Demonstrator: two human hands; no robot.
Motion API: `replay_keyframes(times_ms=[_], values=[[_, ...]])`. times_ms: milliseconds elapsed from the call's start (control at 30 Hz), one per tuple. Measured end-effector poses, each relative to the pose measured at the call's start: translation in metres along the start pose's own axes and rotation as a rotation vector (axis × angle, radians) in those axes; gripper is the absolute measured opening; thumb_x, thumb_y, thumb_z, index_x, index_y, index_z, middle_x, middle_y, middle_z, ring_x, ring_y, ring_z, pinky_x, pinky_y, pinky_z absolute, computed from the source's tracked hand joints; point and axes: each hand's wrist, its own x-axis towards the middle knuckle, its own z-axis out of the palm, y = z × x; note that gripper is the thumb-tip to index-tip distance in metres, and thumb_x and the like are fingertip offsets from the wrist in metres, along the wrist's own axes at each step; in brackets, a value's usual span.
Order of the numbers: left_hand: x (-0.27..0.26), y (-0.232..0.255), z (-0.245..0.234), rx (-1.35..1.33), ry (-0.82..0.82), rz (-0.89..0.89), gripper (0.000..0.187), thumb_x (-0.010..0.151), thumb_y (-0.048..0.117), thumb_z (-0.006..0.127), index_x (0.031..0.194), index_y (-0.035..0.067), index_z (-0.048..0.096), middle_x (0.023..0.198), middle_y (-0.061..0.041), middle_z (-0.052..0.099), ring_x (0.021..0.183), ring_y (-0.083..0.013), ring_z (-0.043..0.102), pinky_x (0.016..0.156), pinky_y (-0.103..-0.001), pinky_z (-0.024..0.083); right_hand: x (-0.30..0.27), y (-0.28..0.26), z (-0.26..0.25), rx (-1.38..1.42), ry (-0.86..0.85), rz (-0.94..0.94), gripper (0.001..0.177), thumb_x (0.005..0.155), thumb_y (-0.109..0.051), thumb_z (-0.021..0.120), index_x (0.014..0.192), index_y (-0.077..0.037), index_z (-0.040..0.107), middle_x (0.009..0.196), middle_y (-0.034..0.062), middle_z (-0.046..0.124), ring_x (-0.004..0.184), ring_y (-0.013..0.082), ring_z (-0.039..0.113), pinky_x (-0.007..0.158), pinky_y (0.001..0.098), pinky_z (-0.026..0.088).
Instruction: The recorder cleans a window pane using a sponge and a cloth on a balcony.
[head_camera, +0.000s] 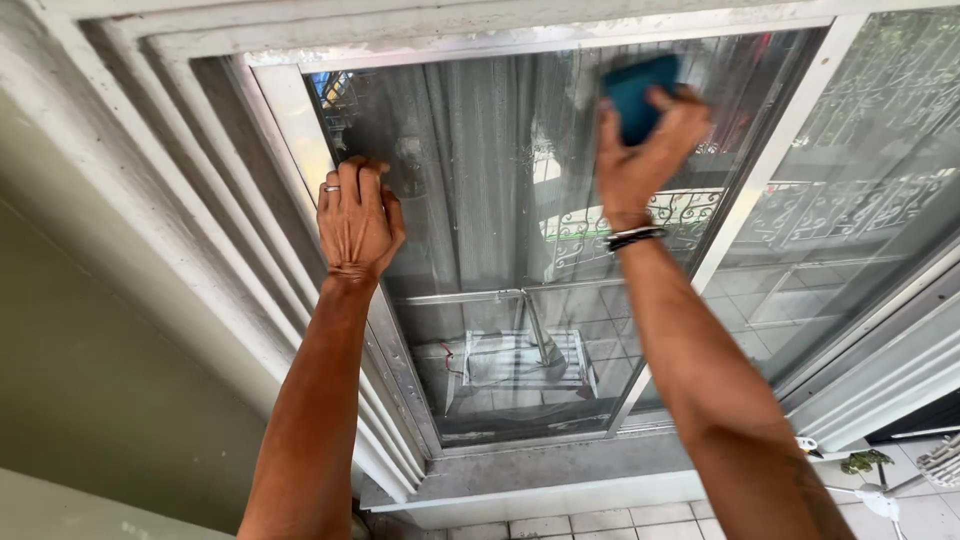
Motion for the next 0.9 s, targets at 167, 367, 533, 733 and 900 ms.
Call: replay_keyframes(times_ms=[167,367,533,733,900], values=[[-0.012,0.012,-0.013,-0.043,0.049,0.045,0.045,0.091,0.002,0.061,0.136,0.004,0.056,0.132,-0.016,0.055,0.117,-0.0334,0.057,0.105,-0.046,0.047,-0.058,-0.128,0.049,0.188,-0.273,-0.059,0.058,0.079,-0.014,0.092,0.125,-0.009,0.058,0.137,0.0160,0.052,0.127,0.0370,0.050,0.108,0.0493,0.044],[-0.024,0.007,-0.022,-0.086,0.117,-0.129,0.050,0.094,0.000,0.061,0.143,0.004,0.051,0.140,-0.019,0.054,0.123,-0.0390,0.055,0.105,-0.048,0.048,-0.103,-0.203,0.089,0.274,-0.504,-0.151,0.053,0.082,-0.007,0.083,0.130,-0.010,0.061,0.142,0.0115,0.053,0.123,0.0320,0.052,0.109,0.0427,0.047],[-0.026,0.014,-0.021,-0.091,0.052,-0.108,0.053,0.087,0.000,0.062,0.139,0.004,0.052,0.138,-0.017,0.056,0.122,-0.0389,0.057,0.099,-0.048,0.050,-0.088,-0.170,0.067,0.312,-0.540,-0.223,0.049,0.080,-0.006,0.081,0.125,-0.010,0.062,0.137,0.0108,0.055,0.123,0.0326,0.053,0.107,0.0451,0.046],[-0.027,0.060,0.022,-0.043,-0.104,0.211,0.049,0.082,0.008,0.066,0.131,0.008,0.060,0.121,-0.012,0.060,0.103,-0.0274,0.061,0.089,-0.044,0.051,-0.056,-0.041,-0.011,0.175,-0.384,-0.140,0.036,0.086,-0.005,0.082,0.116,-0.009,0.064,0.123,0.0149,0.059,0.115,0.0364,0.055,0.100,0.0499,0.044],[-0.021,0.088,0.044,-0.098,-0.010,0.303,0.044,0.085,0.009,0.067,0.129,0.009,0.061,0.120,-0.008,0.061,0.105,-0.0248,0.061,0.091,-0.041,0.050,-0.029,0.085,-0.081,-0.107,-0.164,0.060,0.040,0.092,-0.006,0.087,0.119,-0.004,0.058,0.116,0.0172,0.055,0.114,0.0373,0.053,0.101,0.0480,0.041]])
